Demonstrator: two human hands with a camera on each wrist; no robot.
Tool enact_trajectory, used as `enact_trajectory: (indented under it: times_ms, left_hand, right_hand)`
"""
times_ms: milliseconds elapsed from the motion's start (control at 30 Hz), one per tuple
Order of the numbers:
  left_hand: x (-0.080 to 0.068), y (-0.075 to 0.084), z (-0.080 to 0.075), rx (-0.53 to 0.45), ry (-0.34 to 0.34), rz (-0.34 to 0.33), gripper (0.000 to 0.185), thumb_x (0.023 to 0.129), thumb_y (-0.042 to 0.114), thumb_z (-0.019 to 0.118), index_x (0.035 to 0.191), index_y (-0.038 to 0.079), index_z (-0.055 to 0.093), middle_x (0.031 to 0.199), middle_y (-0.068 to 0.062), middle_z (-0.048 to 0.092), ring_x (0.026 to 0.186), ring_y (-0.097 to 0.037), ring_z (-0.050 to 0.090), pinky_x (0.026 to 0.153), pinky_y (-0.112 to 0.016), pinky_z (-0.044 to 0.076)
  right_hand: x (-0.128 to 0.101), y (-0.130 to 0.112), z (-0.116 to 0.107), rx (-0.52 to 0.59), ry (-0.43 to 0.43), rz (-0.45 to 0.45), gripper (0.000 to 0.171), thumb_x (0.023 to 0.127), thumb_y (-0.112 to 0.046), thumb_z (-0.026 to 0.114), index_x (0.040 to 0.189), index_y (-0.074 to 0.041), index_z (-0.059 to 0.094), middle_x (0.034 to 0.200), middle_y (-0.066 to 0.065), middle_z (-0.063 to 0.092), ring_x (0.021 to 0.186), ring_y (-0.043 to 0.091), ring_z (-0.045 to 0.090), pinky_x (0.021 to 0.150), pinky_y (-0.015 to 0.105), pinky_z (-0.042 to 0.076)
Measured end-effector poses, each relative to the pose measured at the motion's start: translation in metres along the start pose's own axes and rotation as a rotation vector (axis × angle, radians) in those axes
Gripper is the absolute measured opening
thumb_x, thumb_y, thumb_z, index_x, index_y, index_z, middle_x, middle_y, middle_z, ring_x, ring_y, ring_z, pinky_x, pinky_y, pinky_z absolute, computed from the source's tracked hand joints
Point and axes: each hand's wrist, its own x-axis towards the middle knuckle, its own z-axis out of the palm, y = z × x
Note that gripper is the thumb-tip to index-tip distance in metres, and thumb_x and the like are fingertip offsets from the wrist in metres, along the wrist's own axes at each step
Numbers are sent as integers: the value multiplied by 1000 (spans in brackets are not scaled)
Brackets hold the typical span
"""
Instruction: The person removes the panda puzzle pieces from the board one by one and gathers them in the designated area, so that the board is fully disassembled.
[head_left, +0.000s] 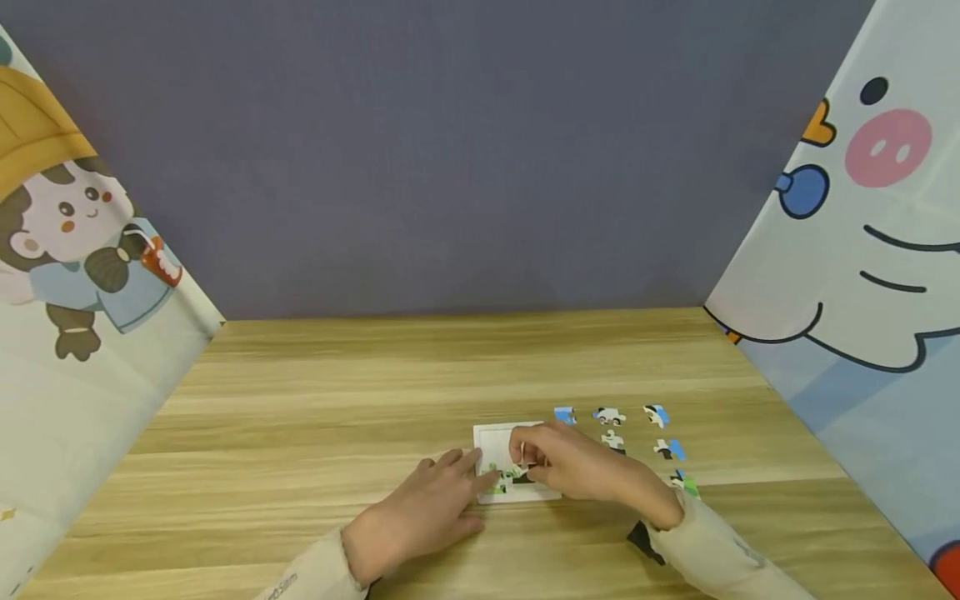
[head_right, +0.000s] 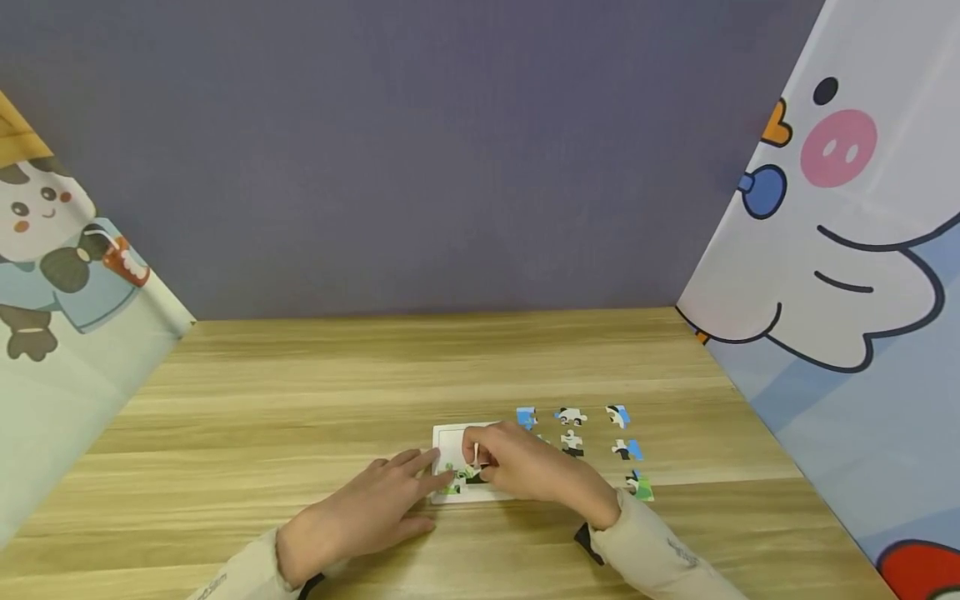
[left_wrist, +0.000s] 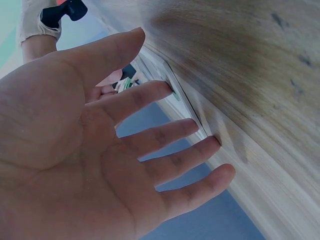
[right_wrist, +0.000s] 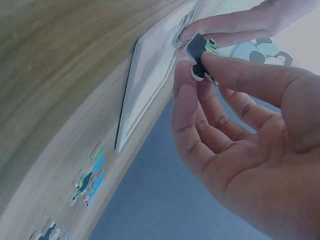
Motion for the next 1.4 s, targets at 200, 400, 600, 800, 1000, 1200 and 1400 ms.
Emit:
enact_trajectory:
  times_ms: [200, 400, 600, 800, 1000, 1200, 1400]
  left_hand:
    - [0, 0, 2, 16, 8, 1, 61, 90, 45, 70, 146, 26, 53, 152, -14, 45, 134, -33, 47, 93, -56, 51]
    - [0, 1, 3, 36, 26, 11, 61, 90, 45, 71, 145, 25, 54, 150, -15, 46, 132, -33, 48, 92, -55, 52]
    - [0, 1, 3, 28, 31, 13, 60, 90, 43, 71, 144, 24, 54, 150, -16, 46, 132, -33, 49, 91, -54, 52]
    - [0, 1, 3, 24, 38, 10, 60, 89, 43, 72, 144, 24, 55, 149, -16, 47, 131, -34, 49, 91, -54, 53]
    - [0, 2, 3, 17, 39, 8, 61, 89, 42, 73, 144, 23, 55, 149, -17, 47, 131, -34, 49, 90, -53, 53]
    - [0, 2, 4, 21, 49, 16, 61, 88, 42, 73, 143, 23, 55, 149, -17, 47, 130, -34, 50, 89, -52, 54]
    - [-1, 2, 4, 42, 70, 31, 60, 88, 42, 73, 142, 21, 57, 147, -18, 49, 128, -34, 52, 87, -49, 55]
  right_hand:
    - [-9, 3, -2, 36, -1, 19, 22, 90, 2, 68, 96, -18, 60, 76, -8, 58, 65, 4, 51, 59, 24, 48]
    - [-20, 9, -4, 53, 34, -10, 24, 90, 3, 69, 96, -18, 59, 80, -8, 60, 70, 4, 53, 62, 24, 50]
    - [-29, 15, -7, 69, 68, -14, 24, 90, 3, 69, 95, -18, 60, 83, -8, 60, 74, 5, 55, 64, 24, 51]
    - [-36, 19, -12, 65, 70, 12, 24, 90, 2, 69, 96, -18, 59, 85, -7, 59, 75, 6, 55, 65, 24, 51]
    - [-45, 21, -20, 65, 84, 55, 24, 90, 1, 70, 99, -18, 59, 87, -5, 59, 78, 8, 55, 67, 25, 51]
    - [-55, 27, -28, 63, 114, 67, 23, 90, 2, 70, 100, -17, 60, 86, -6, 60, 77, 8, 55, 66, 24, 51]
    - [-64, 37, -36, 67, 131, 87, 21, 90, 1, 69, 100, -15, 61, 85, -4, 60, 76, 7, 55, 64, 25, 50]
